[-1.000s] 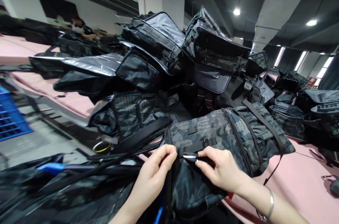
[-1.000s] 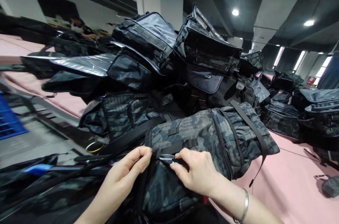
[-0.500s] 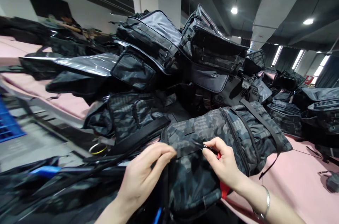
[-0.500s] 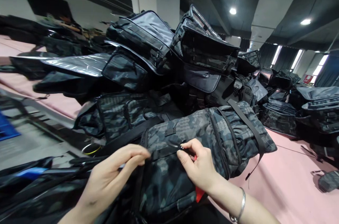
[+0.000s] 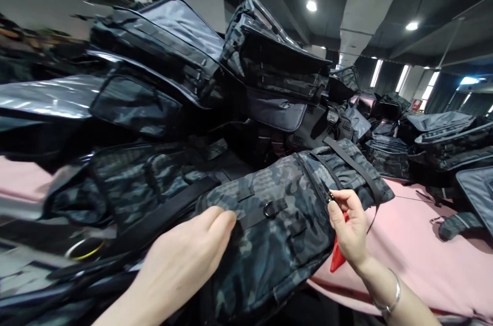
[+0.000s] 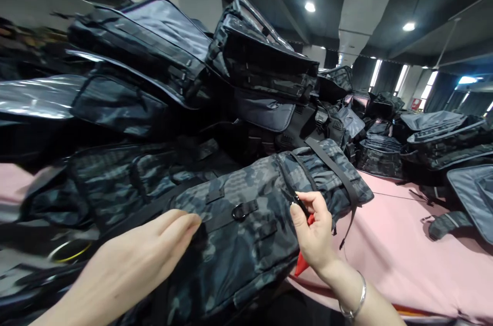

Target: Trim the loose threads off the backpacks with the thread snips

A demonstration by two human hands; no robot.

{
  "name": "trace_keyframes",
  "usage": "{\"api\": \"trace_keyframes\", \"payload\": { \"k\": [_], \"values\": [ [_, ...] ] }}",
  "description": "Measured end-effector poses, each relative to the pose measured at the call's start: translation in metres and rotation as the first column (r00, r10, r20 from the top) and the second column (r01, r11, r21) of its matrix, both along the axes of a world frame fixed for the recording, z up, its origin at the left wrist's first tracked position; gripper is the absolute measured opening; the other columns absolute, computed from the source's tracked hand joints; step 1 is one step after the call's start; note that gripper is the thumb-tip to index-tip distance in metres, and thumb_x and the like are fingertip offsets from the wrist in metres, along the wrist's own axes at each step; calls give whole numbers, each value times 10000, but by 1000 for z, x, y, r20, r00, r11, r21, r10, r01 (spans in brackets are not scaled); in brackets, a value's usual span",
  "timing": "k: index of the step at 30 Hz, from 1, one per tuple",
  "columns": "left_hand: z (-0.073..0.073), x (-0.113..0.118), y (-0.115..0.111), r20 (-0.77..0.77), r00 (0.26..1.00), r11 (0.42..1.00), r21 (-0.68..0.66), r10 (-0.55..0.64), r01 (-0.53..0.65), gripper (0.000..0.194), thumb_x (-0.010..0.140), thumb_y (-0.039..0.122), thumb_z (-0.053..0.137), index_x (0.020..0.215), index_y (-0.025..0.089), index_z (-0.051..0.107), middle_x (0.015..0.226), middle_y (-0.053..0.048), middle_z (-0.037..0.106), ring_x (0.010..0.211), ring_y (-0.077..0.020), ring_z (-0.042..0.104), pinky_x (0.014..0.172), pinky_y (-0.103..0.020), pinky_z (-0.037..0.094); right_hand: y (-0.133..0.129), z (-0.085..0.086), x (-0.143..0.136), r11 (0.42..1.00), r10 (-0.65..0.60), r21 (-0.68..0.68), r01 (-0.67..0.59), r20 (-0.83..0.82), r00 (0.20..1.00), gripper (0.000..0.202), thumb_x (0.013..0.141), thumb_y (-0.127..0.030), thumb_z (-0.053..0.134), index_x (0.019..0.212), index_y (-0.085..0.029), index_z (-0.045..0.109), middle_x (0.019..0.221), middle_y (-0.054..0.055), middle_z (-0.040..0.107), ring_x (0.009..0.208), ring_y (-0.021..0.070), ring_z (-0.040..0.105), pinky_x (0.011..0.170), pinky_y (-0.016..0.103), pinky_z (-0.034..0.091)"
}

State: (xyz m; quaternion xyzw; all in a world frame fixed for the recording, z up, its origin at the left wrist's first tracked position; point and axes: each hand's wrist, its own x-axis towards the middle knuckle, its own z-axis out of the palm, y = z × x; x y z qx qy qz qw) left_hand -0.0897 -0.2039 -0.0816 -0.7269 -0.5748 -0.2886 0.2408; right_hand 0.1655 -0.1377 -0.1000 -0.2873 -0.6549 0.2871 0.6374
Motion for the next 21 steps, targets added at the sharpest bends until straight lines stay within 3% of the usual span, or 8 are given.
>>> {"api": "trace_keyframes", "payload": {
  "k": [4, 8, 10, 14, 18, 21],
  "values": [
    [5, -1, 0, 327, 922, 978, 35, -207, 207, 274, 843, 445, 438, 771, 224, 582, 687, 7, 622, 574, -133, 581, 537, -201, 426, 5, -12, 10, 999, -5, -43, 5, 14, 1000, 187, 888, -349, 540, 978, -186, 530, 798, 14, 571, 713, 132, 574, 630, 249, 465],
    [12, 1, -5, 574, 806, 968, -82, -148, 236, 315, 819, 498, 484, 785, 202, 583, 613, 25, 609, 563, -119, 592, 552, -174, 454, 3, -15, 8, 1000, 17, -27, -17, 10, 1000, 176, 881, -331, 556, 988, -192, 538, 823, 11, 585, 731, 128, 573, 666, 246, 459],
    [14, 3, -8, 628, 767, 974, -63, -130, 216, 337, 816, 509, 495, 788, 187, 593, 638, 19, 627, 586, -115, 604, 575, -166, 463, 3, -16, 7, 1000, 13, -28, -12, 10, 1000, 175, 873, -321, 572, 994, -197, 545, 815, 6, 582, 724, 122, 561, 661, 240, 446],
    [12, 12, -10, 509, 829, 964, 4, -229, 264, 319, 836, 466, 509, 702, 196, 612, 666, 23, 641, 591, -95, 595, 590, -150, 462, 4, -16, 7, 995, 45, -92, -49, -41, 998, 184, 861, -340, 588, 975, -202, 548, 738, -16, 539, 644, 103, 518, 583, 220, 407],
    [2, 30, 1, 271, 906, 945, 67, -325, 319, 219, 876, 353, 491, 955, 211, 638, 903, 1, 684, 793, -123, 640, 773, -191, 482, 6, -13, 7, 983, 101, -140, -118, -126, 987, 219, 846, -380, 587, 938, -188, 537, 655, -32, 464, 561, 93, 454, 484, 204, 336],
    [-7, 48, 12, 67, 920, 921, 78, -386, 381, 215, 893, 297, 467, 981, 196, 636, 911, -16, 684, 809, -141, 644, 777, -226, 491, 6, -11, 6, 978, 124, -147, -150, -173, 977, 225, 836, -378, 593, 933, -183, 537, 631, -42, 437, 529, 82, 415, 466, 197, 310]
  ]
}}
